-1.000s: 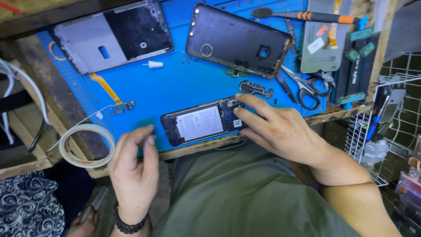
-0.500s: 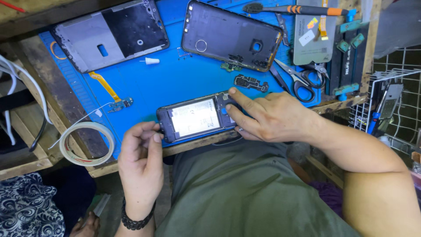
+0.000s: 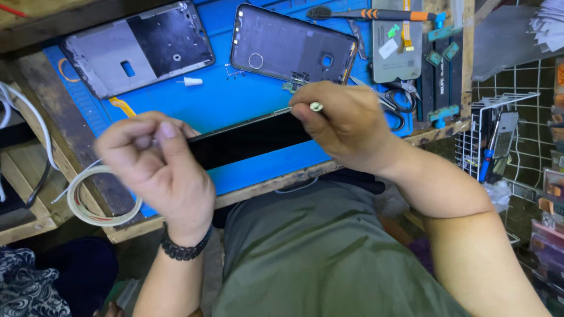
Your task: The person tests a smartphone by powering it on and interacting with the touchscreen. They then disassemble the device using a screwdriver to remove screws and disconnect internal ribbon cables from the motherboard.
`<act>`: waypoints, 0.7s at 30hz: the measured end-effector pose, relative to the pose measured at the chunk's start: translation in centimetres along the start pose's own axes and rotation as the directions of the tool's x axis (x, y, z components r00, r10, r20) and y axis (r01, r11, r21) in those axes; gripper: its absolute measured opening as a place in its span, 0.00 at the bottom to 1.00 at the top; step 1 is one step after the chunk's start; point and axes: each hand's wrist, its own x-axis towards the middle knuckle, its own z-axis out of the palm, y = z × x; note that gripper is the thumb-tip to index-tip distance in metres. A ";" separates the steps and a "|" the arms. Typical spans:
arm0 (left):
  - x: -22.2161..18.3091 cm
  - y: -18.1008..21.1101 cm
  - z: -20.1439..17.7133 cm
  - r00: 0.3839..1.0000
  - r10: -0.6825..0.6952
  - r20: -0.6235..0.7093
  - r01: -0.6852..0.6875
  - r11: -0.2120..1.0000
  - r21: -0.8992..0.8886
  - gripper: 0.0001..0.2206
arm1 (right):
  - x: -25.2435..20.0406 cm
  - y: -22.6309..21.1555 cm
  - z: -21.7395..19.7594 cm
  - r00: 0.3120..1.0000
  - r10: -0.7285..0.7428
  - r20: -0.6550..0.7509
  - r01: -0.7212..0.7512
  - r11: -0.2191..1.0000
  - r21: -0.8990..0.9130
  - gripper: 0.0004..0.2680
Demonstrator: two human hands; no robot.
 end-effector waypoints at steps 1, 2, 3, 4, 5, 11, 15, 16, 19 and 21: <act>-0.1 0.5 -0.1 1.000 0.012 -0.002 -0.012 1.000 0.000 0.09 | 0.1 -0.2 -1.0 1.000 -0.018 -0.014 0.018 1.000 -0.022 0.03; -0.6 1.0 -0.3 1.000 0.018 -0.001 -0.018 1.000 0.001 0.09 | -0.2 -0.6 -1.4 0.999 -0.030 -0.027 0.029 0.999 -0.042 0.04; -0.8 1.5 -0.7 1.000 0.003 0.005 -0.003 1.000 0.009 0.09 | -0.5 -1.0 -1.1 1.000 0.000 -0.010 0.000 1.000 -0.015 0.04; -0.4 1.3 -0.7 1.000 0.017 0.001 -0.017 1.000 0.003 0.09 | -0.2 -0.9 -1.0 1.000 0.000 -0.003 0.000 1.000 -0.007 0.03; -0.2 1.0 -0.8 1.000 0.031 -0.004 -0.031 1.000 -0.002 0.09 | -0.1 -0.7 -0.9 1.000 0.000 0.005 0.000 1.000 0.002 0.03; -3.6 -0.8 -1.8 0.999 0.035 -0.023 -0.035 0.999 0.016 0.11 | -3.1 0.5 1.5 0.915 -0.397 0.068 0.402 0.908 -0.118 0.08; -6.0 -1.9 -2.2 1.000 0.009 -0.005 -0.009 0.998 0.058 0.12 | -4.9 0.5 2.6 0.860 -0.499 0.112 0.511 0.839 -0.187 0.10; -6.1 -2.0 -2.3 0.999 0.036 -0.010 -0.035 0.997 0.063 0.12 | -5.0 0.7 2.6 0.852 -0.510 0.120 0.524 0.827 -0.204 0.10; -6.2 -1.2 -2.5 0.994 0.106 0.008 -0.107 0.988 0.113 0.11 | -4.9 1.0 2.4 0.851 -0.510 0.123 0.524 0.816 -0.244 0.10; -5.4 -1.2 -2.7 0.984 0.168 0.066 -0.178 0.968 0.180 0.11 | -4.4 0.7 2.2 0.868 -0.475 0.146 0.497 0.822 -0.278 0.09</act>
